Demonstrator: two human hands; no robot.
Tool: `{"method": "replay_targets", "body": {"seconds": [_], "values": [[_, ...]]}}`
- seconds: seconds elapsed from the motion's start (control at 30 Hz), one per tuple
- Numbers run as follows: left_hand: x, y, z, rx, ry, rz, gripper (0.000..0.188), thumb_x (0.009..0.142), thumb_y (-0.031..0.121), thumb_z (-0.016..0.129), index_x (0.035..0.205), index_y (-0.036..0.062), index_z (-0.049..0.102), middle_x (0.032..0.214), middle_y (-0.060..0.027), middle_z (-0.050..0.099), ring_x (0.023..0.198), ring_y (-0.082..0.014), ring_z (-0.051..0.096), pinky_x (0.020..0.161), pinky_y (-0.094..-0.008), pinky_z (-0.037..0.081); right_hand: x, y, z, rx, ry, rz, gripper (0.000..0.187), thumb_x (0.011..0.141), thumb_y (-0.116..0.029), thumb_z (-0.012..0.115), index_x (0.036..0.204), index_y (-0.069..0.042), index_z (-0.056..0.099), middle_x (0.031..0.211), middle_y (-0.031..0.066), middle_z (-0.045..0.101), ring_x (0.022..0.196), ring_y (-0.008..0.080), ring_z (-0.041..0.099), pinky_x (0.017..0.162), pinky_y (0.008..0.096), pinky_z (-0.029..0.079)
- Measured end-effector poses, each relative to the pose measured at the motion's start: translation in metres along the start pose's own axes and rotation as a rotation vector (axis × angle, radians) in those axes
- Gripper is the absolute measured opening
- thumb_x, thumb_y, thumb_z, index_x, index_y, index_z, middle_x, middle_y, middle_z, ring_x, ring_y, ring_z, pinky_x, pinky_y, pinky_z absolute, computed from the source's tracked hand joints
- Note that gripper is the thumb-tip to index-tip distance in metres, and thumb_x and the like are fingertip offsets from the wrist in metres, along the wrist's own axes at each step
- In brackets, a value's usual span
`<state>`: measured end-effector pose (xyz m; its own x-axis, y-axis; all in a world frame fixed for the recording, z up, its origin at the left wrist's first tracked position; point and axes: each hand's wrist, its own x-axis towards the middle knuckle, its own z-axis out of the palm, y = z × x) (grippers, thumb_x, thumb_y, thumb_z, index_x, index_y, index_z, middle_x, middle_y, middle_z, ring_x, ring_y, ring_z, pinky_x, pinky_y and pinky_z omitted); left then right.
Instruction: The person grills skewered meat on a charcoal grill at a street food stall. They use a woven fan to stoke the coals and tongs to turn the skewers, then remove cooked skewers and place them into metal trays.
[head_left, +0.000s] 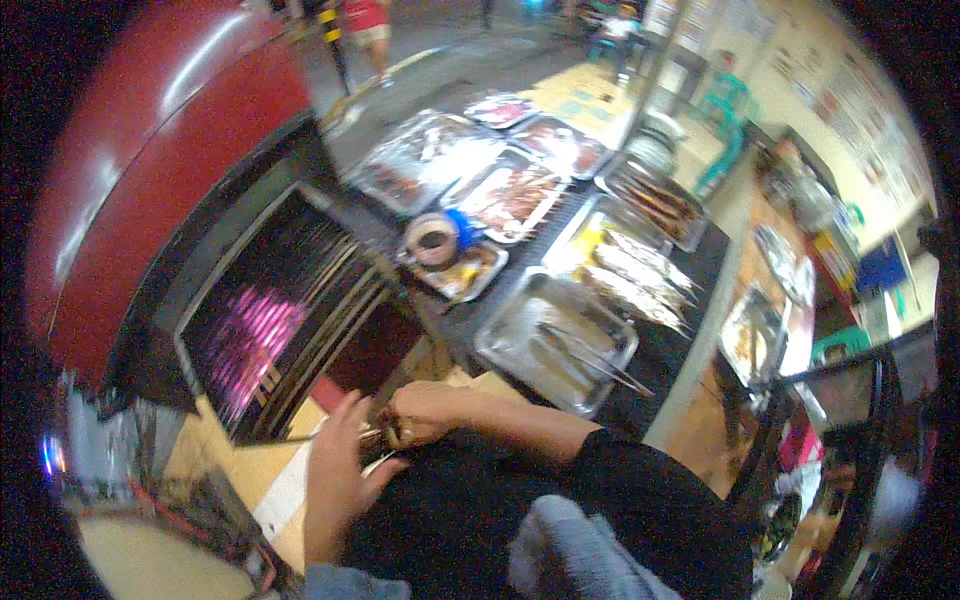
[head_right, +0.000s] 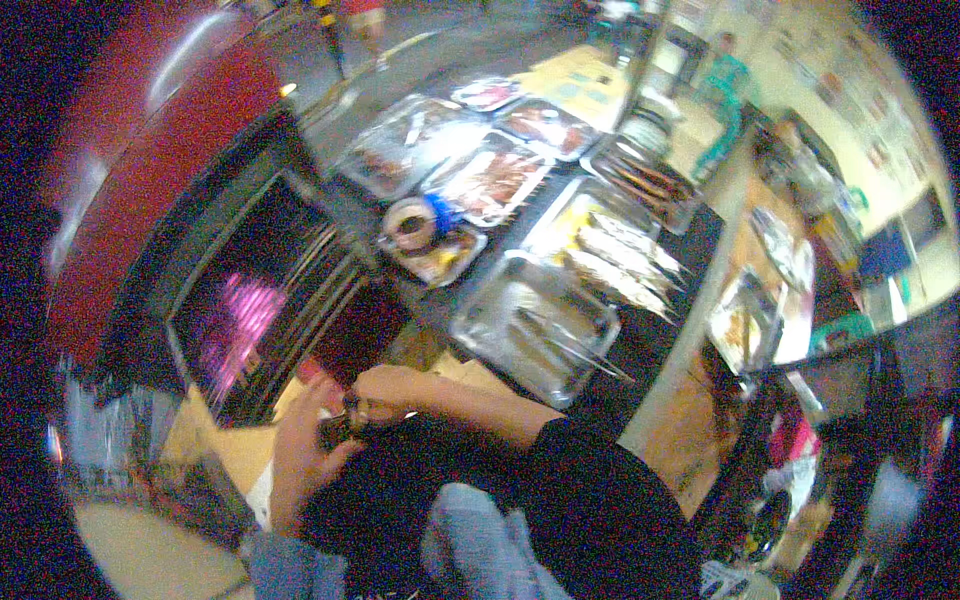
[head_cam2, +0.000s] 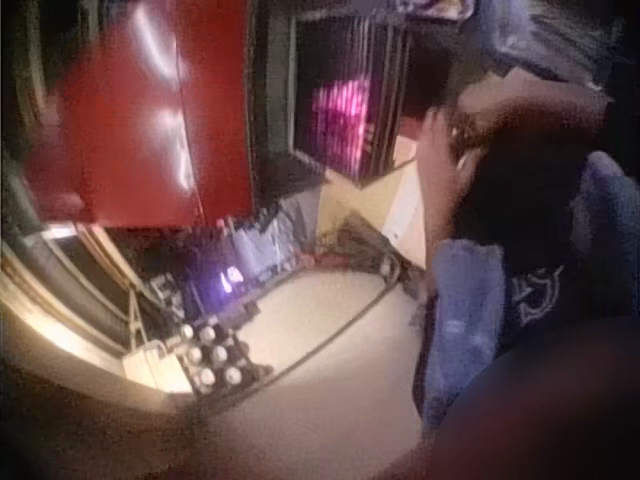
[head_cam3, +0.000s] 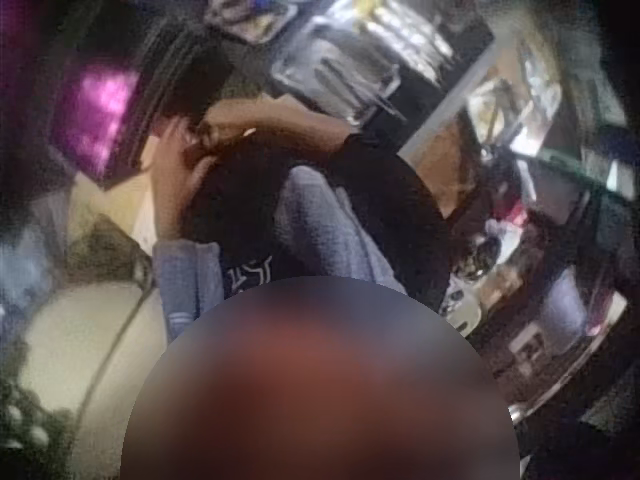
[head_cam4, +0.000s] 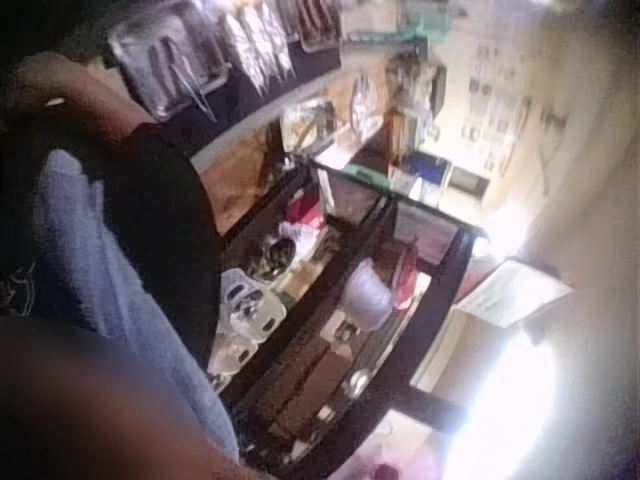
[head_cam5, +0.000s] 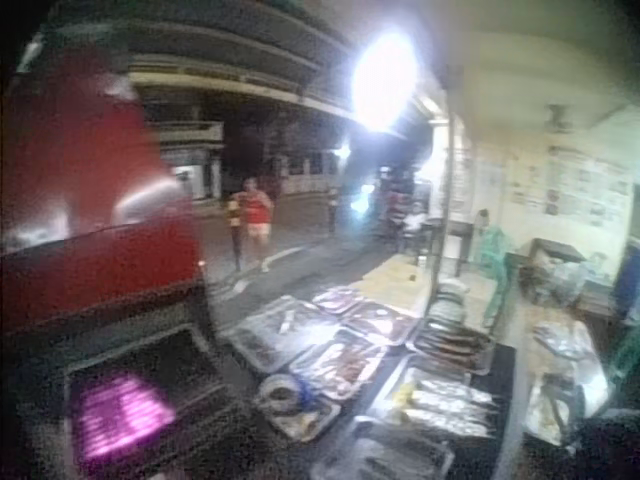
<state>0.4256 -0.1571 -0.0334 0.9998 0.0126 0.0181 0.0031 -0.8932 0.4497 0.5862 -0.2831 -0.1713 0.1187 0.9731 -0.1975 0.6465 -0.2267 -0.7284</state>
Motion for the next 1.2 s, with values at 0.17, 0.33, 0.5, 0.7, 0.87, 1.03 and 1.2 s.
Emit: {"method": "replay_targets", "body": {"seconds": [0.17,0.33,0.5,0.7,0.87,1.03,1.2], "values": [[-0.042,-0.072,-0.009,0.098,-0.271,-0.385,0.074,0.085,0.055,0.078,0.142,0.013,0.055,0.1,-0.0213,0.073,0.094,-0.0398,0.071,0.082,-0.0487,0.057,0.057,-0.063,0.002,0.105,-0.048,-0.292,0.029,0.08,-0.034,0.078,0.102,-0.015,0.078,0.095,0.0172,0.075,0.088,0.0415,0.071,0.08,0.0488,0.057],[-0.152,-0.163,-0.011,-0.135,-0.009,-0.501,0.047,0.092,0.049,0.073,0.123,0.0144,0.071,0.089,-0.0172,0.075,0.085,-0.039,0.072,0.075,-0.0487,0.055,0.127,-0.097,0.007,-0.066,0.422,0.022,0.04,0.087,-0.044,0.076,0.1,-0.006,0.078,0.092,0.0129,0.076,0.085,0.0331,0.074,0.079,0.0432,0.058],[-0.26,-0.226,-0.004,-0.259,0.039,-0.756,0.036,0.092,0.044,0.074,0.113,0.0144,0.075,0.086,-0.0174,0.074,0.083,-0.0372,0.073,0.074,-0.0467,0.055,0.215,-0.131,-0.004,-0.363,0.511,0.348,0.059,0.088,-0.061,0.069,0.092,-0.003,0.075,0.094,0.0204,0.076,0.087,0.0391,0.074,0.078,0.0484,0.06],[-0.319,-0.271,-0.006,-0.356,0.071,-0.871,0.036,0.091,0.042,0.075,0.114,0.0143,0.075,0.087,-0.0174,0.075,0.083,-0.0366,0.073,0.073,-0.0462,0.055,0.281,-0.162,0.016,-0.474,0.274,0.576,0.07,0.087,-0.064,0.07,0.102,0.004,0.075,0.1,0.0221,0.077,0.098,0.0365,0.076,0.087,0.0455,0.06],[-0.32,-0.297,-0.015,-0.335,0.084,-0.796,0.035,0.091,0.04,0.076,0.115,0.014,0.075,0.088,-0.0171,0.075,0.084,-0.0366,0.073,0.075,-0.0463,0.056,0.304,-0.152,0.035,-0.48,0.365,0.654,0.031,0.089,-0.029,0.07,0.101,-0.001,0.076,0.098,0.0213,0.077,0.094,0.0366,0.076,0.084,0.0455,0.061],[-0.3,-0.308,-0.025,-0.325,0.077,-0.686,0.036,0.089,0.039,0.078,0.115,0.0138,0.075,0.089,-0.0165,0.075,0.084,-0.0363,0.073,0.075,-0.0453,0.056,0.31,-0.134,0.048,-0.569,0.388,0.58,0.019,0.087,-0.016,0.068,0.098,-0.003,0.076,0.094,0.0204,0.077,0.089,0.0362,0.077,0.08,0.0463,0.062],[-0.277,-0.309,-0.029,-0.344,0.057,-0.616,0.037,0.087,0.038,0.082,0.114,0.0138,0.075,0.09,-0.0157,0.076,0.085,-0.0358,0.074,0.075,-0.0447,0.057,0.309,-0.109,0.05,-0.566,0.5,0.56,0.019,0.09,-0.017,0.065,0.098,-0.003,0.075,0.089,0.0205,0.077,0.085,0.0364,0.077,0.077,0.0488,0.061]]}}
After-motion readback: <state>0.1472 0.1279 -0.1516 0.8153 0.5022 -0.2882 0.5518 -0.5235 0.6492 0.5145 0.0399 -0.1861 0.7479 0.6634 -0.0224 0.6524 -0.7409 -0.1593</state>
